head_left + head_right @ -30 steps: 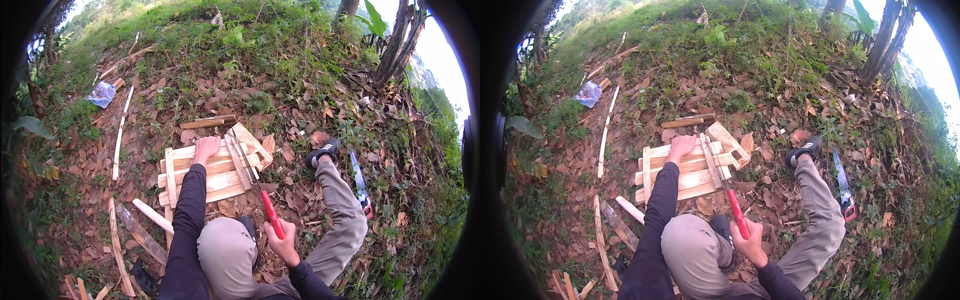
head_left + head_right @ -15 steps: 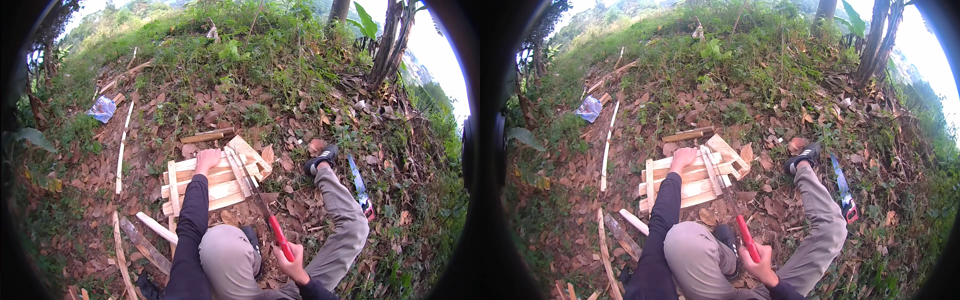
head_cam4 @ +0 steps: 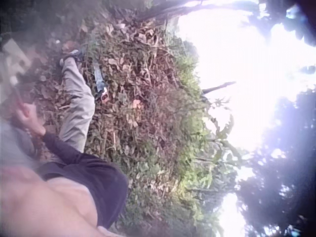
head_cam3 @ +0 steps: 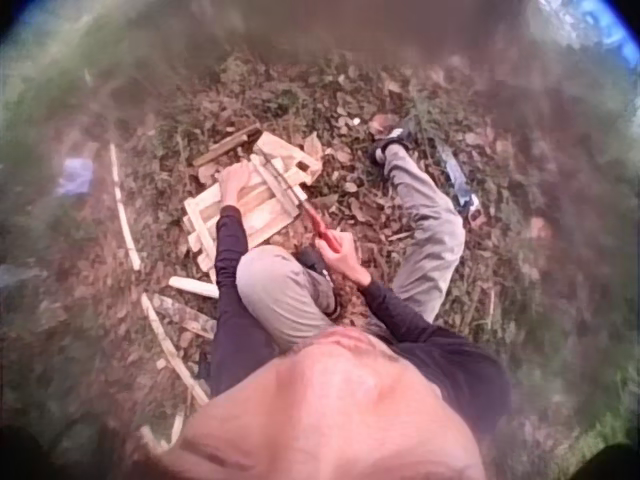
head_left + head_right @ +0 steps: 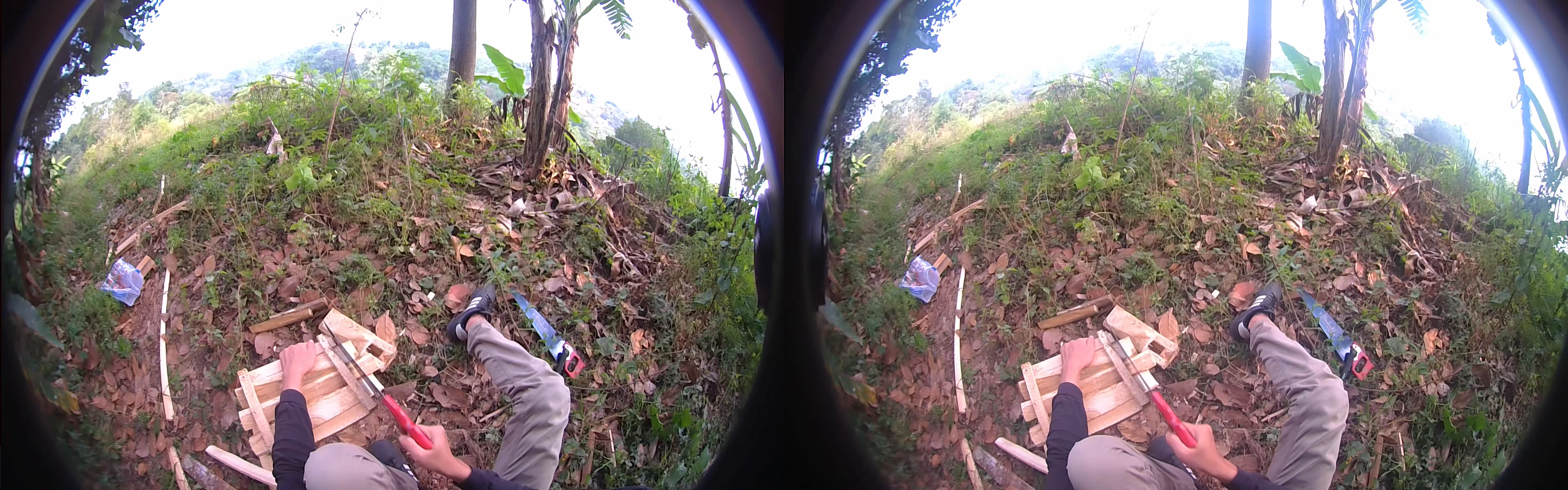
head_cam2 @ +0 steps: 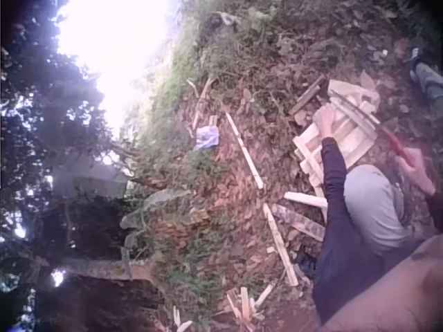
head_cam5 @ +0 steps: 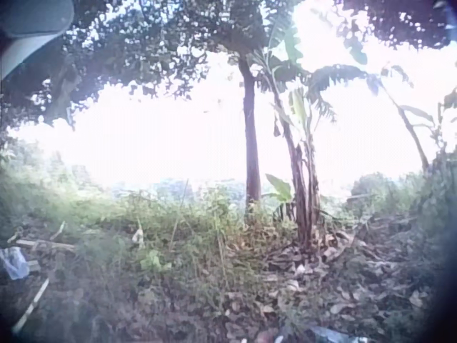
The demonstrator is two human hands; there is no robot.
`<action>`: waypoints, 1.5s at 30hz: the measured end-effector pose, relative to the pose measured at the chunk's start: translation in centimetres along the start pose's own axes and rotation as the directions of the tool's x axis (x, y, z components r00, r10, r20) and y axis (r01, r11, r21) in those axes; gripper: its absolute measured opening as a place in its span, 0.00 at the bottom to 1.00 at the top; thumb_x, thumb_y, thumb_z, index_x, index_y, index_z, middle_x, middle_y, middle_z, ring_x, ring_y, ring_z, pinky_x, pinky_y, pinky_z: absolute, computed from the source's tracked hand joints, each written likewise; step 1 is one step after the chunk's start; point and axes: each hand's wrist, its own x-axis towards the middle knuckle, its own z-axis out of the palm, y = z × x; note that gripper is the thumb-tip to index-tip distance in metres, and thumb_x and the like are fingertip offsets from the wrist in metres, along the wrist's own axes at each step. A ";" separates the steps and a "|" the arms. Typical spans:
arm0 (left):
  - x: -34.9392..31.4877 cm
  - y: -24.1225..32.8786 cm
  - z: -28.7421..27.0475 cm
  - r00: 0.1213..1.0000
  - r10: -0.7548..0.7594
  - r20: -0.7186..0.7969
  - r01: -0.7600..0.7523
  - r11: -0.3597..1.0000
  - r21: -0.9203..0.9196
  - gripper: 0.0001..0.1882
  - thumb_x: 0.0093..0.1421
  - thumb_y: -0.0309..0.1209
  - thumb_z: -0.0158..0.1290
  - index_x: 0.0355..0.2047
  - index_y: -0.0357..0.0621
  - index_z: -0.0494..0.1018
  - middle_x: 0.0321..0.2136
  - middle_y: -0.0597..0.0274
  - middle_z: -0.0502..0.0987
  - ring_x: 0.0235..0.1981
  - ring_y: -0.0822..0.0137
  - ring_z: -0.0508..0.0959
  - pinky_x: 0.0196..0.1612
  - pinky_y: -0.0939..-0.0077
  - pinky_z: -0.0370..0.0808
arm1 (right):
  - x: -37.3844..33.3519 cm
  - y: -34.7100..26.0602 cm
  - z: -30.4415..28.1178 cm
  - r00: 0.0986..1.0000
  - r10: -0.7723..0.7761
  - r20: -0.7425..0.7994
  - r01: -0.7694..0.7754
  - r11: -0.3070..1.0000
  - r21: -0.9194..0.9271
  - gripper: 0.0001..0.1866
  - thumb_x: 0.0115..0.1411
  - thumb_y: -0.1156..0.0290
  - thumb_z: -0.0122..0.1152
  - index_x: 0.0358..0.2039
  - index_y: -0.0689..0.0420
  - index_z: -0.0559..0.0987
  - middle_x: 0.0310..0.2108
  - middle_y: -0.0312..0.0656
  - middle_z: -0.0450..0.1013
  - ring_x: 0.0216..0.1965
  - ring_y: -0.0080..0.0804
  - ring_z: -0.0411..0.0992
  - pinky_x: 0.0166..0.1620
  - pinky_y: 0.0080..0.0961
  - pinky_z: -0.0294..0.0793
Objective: The person assembles a small wooden crate outdoors. They use a red hand saw to cut wooden slats to size, then use a hammer to nail the pieces together into a rectangular frame. The person occasionally lifts and rotates the crate to access different sides.
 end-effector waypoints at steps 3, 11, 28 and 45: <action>0.8 -0.7 -0.3 1.000 0.007 -0.007 -0.007 1.000 -0.028 0.31 0.68 0.49 0.33 0.43 0.39 0.81 0.44 0.40 0.80 0.50 0.43 0.78 0.57 0.52 0.70 | 3.2 0.1 1.4 0.986 -0.159 0.046 0.164 0.976 -0.146 0.13 0.60 0.69 0.63 0.21 0.59 0.74 0.15 0.25 0.65 0.18 0.11 0.59 0.21 0.18 0.57; 1.8 0.0 0.7 0.999 0.028 0.019 -0.027 0.998 -0.051 0.31 0.67 0.48 0.33 0.41 0.39 0.82 0.43 0.41 0.80 0.48 0.42 0.79 0.56 0.52 0.70 | -0.6 -0.7 -0.9 0.997 0.064 -0.041 -0.063 0.997 0.038 0.13 0.59 0.72 0.61 0.20 0.60 0.72 0.15 0.24 0.61 0.19 0.11 0.56 0.22 0.20 0.54; 1.8 -1.4 0.8 1.000 0.007 -0.006 -0.008 0.998 -0.060 0.30 0.67 0.48 0.34 0.39 0.39 0.82 0.42 0.41 0.81 0.47 0.43 0.79 0.54 0.52 0.72 | 3.1 -1.3 0.9 1.000 0.000 0.012 0.000 0.999 -0.048 0.13 0.59 0.73 0.61 0.19 0.60 0.71 0.15 0.25 0.62 0.19 0.11 0.57 0.22 0.19 0.55; 1.4 -0.4 1.1 0.999 -0.004 -0.044 0.004 1.000 -0.004 0.29 0.65 0.46 0.36 0.36 0.35 0.82 0.39 0.38 0.81 0.45 0.43 0.81 0.53 0.53 0.73 | -0.6 -6.0 -0.8 0.996 0.080 0.032 -0.077 0.994 -0.082 0.13 0.57 0.72 0.61 0.19 0.62 0.71 0.13 0.28 0.60 0.19 0.13 0.56 0.22 0.22 0.55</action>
